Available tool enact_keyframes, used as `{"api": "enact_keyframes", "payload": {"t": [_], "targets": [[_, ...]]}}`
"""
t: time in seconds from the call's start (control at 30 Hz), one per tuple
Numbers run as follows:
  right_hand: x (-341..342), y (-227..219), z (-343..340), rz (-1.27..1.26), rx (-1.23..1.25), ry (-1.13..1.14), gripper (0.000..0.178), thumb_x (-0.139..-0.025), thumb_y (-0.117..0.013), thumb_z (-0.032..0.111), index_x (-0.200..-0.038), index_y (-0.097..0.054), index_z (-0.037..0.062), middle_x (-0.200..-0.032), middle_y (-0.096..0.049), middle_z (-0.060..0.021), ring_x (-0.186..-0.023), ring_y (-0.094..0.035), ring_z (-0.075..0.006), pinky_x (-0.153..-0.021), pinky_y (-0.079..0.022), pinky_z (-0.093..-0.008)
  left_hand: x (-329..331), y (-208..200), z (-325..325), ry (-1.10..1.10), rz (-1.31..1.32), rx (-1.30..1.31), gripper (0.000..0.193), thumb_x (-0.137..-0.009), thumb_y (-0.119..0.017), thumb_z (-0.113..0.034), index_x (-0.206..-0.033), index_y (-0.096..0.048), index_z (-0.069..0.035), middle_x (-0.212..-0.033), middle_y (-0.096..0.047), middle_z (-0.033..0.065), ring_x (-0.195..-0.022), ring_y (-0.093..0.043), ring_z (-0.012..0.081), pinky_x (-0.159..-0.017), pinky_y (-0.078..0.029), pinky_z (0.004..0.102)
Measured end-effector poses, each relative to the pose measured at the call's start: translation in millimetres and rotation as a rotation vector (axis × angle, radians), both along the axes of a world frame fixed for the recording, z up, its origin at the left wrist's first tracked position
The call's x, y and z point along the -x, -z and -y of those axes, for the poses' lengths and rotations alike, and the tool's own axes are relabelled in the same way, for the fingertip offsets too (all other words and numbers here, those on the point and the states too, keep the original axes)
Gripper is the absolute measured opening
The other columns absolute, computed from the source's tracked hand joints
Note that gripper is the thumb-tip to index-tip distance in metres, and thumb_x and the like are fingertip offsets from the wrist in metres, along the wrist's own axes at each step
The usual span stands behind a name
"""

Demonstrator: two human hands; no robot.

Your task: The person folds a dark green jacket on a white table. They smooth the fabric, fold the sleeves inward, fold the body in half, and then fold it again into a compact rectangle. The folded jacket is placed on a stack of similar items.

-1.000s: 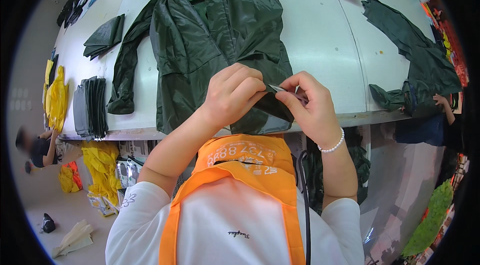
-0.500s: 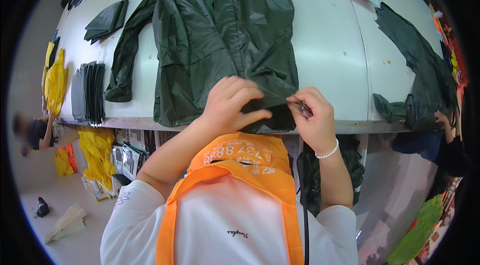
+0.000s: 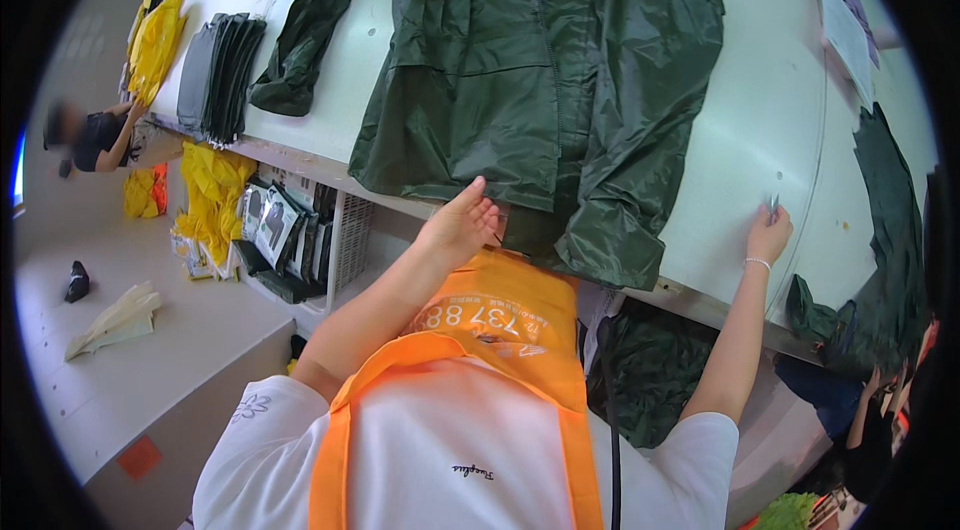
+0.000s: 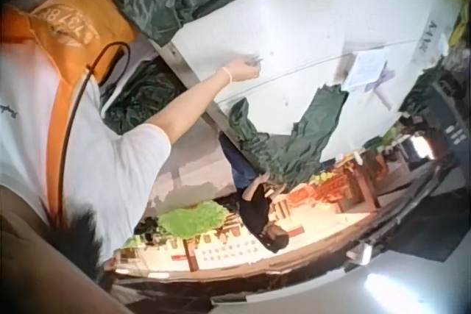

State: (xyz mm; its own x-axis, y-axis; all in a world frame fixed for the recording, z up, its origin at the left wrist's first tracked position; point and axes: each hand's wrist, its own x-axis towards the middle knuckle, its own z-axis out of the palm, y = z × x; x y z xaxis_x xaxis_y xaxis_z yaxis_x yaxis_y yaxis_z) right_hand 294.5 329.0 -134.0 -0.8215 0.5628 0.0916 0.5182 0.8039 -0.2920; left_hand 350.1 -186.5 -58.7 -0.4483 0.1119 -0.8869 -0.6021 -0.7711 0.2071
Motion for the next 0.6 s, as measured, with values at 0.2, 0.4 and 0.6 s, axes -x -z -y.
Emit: {"api": "enact_keyframes", "payload": {"t": [0.2, 0.4, 0.6], "targets": [[8, -48, 38, -0.103, -0.153, -0.068, 0.037, -0.088, -0.062, 0.02, -0.119, -0.056, 0.0026, -0.115, -0.056, -0.0142, -0.108, -0.054, -0.0245, -0.081, -0.049, -0.0332, 23, -29, 39, -0.201, -0.334, 0.26, 0.018, -0.082, -0.052, -0.007, -0.099, -0.054, 0.001, -0.105, -0.058, 0.0129, -0.098, -0.056, 0.0264, -0.092, -0.045, 0.0406], [8, -183, 310, 0.018, 0.763, -0.437, 0.034, -0.083, -0.069, 0.031, -0.1, -0.065, 0.0024, -0.091, -0.066, -0.0117, -0.075, -0.064, -0.0164, -0.07, -0.051, -0.0284, 39, -100, 154, -0.242, -0.711, 0.736, 0.039, -0.079, -0.05, -0.007, -0.116, -0.051, 0.006, -0.116, -0.058, 0.0181, -0.111, -0.054, 0.0294, -0.101, -0.039, 0.0409], [-26, -85, 386, 0.122, 0.269, -0.527, 0.075, -0.073, -0.071, 0.011, -0.133, -0.032, -0.0097, -0.125, -0.042, -0.0265, -0.114, -0.043, -0.0402, -0.096, -0.041, -0.0398, 53, -165, 224, -0.448, -0.781, 0.598, 0.043, -0.082, -0.051, -0.014, -0.119, -0.048, 0.008, -0.124, -0.053, 0.0202, -0.116, -0.051, 0.0325, -0.102, -0.038, 0.0445]]}}
